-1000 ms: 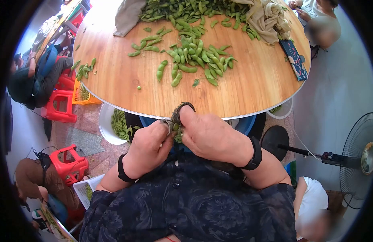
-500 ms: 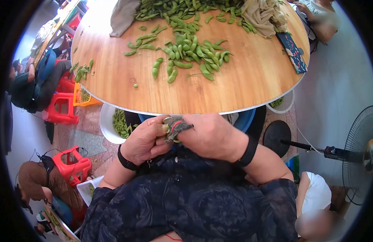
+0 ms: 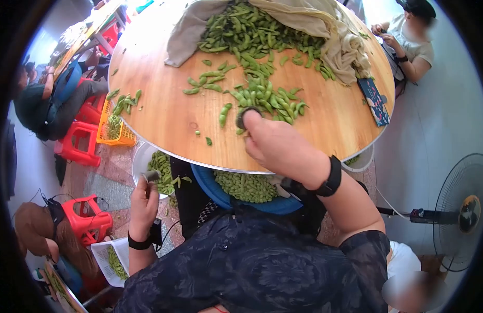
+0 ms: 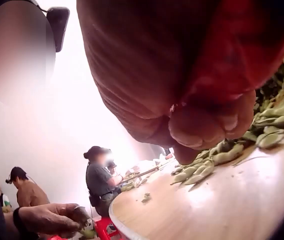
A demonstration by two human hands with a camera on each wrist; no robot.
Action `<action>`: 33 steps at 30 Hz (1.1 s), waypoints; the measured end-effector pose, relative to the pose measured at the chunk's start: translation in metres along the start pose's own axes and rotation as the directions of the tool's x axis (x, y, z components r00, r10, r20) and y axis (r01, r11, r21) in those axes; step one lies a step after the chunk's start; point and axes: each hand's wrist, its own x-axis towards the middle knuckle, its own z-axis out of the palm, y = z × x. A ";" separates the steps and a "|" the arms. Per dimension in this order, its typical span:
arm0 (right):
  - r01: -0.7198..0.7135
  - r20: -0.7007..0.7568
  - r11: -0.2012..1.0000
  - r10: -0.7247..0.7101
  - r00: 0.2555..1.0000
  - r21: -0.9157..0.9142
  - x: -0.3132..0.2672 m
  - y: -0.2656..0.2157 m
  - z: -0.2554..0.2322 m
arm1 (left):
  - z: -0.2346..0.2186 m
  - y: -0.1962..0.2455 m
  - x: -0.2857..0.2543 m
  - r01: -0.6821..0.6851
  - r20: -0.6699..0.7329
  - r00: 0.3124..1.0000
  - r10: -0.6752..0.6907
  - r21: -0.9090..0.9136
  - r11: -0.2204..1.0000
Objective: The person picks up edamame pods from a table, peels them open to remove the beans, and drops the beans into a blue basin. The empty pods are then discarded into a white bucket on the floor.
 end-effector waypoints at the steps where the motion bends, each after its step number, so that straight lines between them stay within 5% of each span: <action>1: 0.054 -0.006 0.998 -0.054 0.999 -0.014 0.011 -0.006 0.006 | -0.007 -0.013 -0.002 -0.065 -0.044 0.997 0.069 0.093 0.994; 4: 0.140 -0.034 0.985 -0.144 0.989 -0.099 0.040 -0.017 0.026 | -0.020 -0.011 -0.006 0.055 -0.078 0.996 -0.040 0.193 0.980; 6: 0.027 -0.176 0.973 -0.069 0.982 -0.228 0.059 -0.018 0.031 | -0.018 0.005 -0.004 0.151 -0.073 0.987 -0.142 0.136 0.979; 8: -0.029 -0.105 0.963 0.001 0.994 -0.269 0.072 -0.016 0.033 | -0.009 0.013 -0.003 0.063 0.005 0.998 -0.065 -0.299 0.952; 9: -0.030 -0.100 0.948 -0.002 0.995 -0.315 0.076 -0.008 0.041 | -0.005 0.020 -0.003 0.145 0.156 0.984 -0.082 -0.446 0.883; 10: -0.031 -0.096 0.932 -0.003 0.995 -0.361 0.079 -0.005 0.044 | -0.005 0.036 0.003 0.195 0.333 0.943 -0.012 -0.522 0.830; 12: -0.060 -0.095 0.941 0.030 0.995 -0.334 0.079 -0.005 0.039 | 0.011 0.056 0.016 0.169 0.455 0.871 0.183 -0.629 0.759; 14: -0.094 -0.048 0.995 0.093 0.995 -0.031 0.072 -0.003 0.029 | 0.031 0.068 0.027 0.288 0.602 0.771 0.208 -0.620 0.730; 16: 0.015 -0.137 0.995 0.000 0.991 0.104 0.055 -0.005 0.025 | 0.054 0.083 0.039 0.432 0.599 0.796 0.088 -0.664 0.611; 17: -0.133 -0.036 0.894 0.164 0.986 0.428 0.043 -0.020 0.013 | 0.062 0.091 0.044 0.431 0.599 0.796 0.089 -0.664 0.610; 18: -0.281 0.113 0.671 0.284 0.952 0.686 0.030 -0.029 0.007 | 0.069 0.099 0.049 0.503 0.603 0.794 0.075 -0.722 0.475; 19: -0.229 0.100 0.616 0.237 0.966 0.754 0.018 -0.028 0.011 | 0.074 0.104 0.051 0.563 0.613 0.787 0.064 -0.758 0.329; 20: -0.159 0.042 0.496 0.240 0.970 0.853 0.009 -0.033 0.017 | 0.080 0.103 0.052 0.569 0.621 0.781 0.067 -0.752 0.333; 22: -0.046 -0.142 0.750 0.184 0.973 0.659 -0.005 -0.017 0.033 | 0.098 0.096 0.051 0.604 0.650 0.749 0.125 -0.748 0.275; 23: -0.048 -0.146 0.746 0.192 0.970 0.664 -0.011 -0.011 0.035 | 0.105 0.093 0.048 0.611 0.655 0.753 0.069 -0.734 0.296; 26: -0.010 -0.171 0.657 0.211 0.963 0.754 -0.026 -0.005 0.032 | 0.113 0.102 0.044 0.541 0.607 0.780 0.153 -0.776 0.325; 28: -0.014 -0.116 0.398 0.303 0.946 0.917 -0.030 -0.011 0.022 | 0.117 0.120 0.043 0.476 0.563 0.815 0.137 -0.785 0.396; 29: -0.009 -0.119 0.392 0.301 0.946 0.920 -0.032 -0.010 0.027 | 0.118 0.127 0.043 0.401 0.507 0.852 0.131 -0.793 0.458; 31: 0.106 -0.212 0.312 0.332 0.919 0.944 -0.038 -0.006 0.048 | 0.121 0.134 0.042 0.457 0.528 0.843 0.102 -0.803 0.382; 32: 0.149 -0.372 0.614 0.253 0.893 0.775 -0.042 0.003 0.058 | 0.124 0.138 0.040 0.514 0.556 0.828 0.074 -0.805 0.294; 33: 0.159 -0.428 0.732 0.195 0.883 0.662 -0.047 0.003 0.058 | 0.124 0.142 0.039 0.539 0.568 0.823 0.022 -0.793 0.285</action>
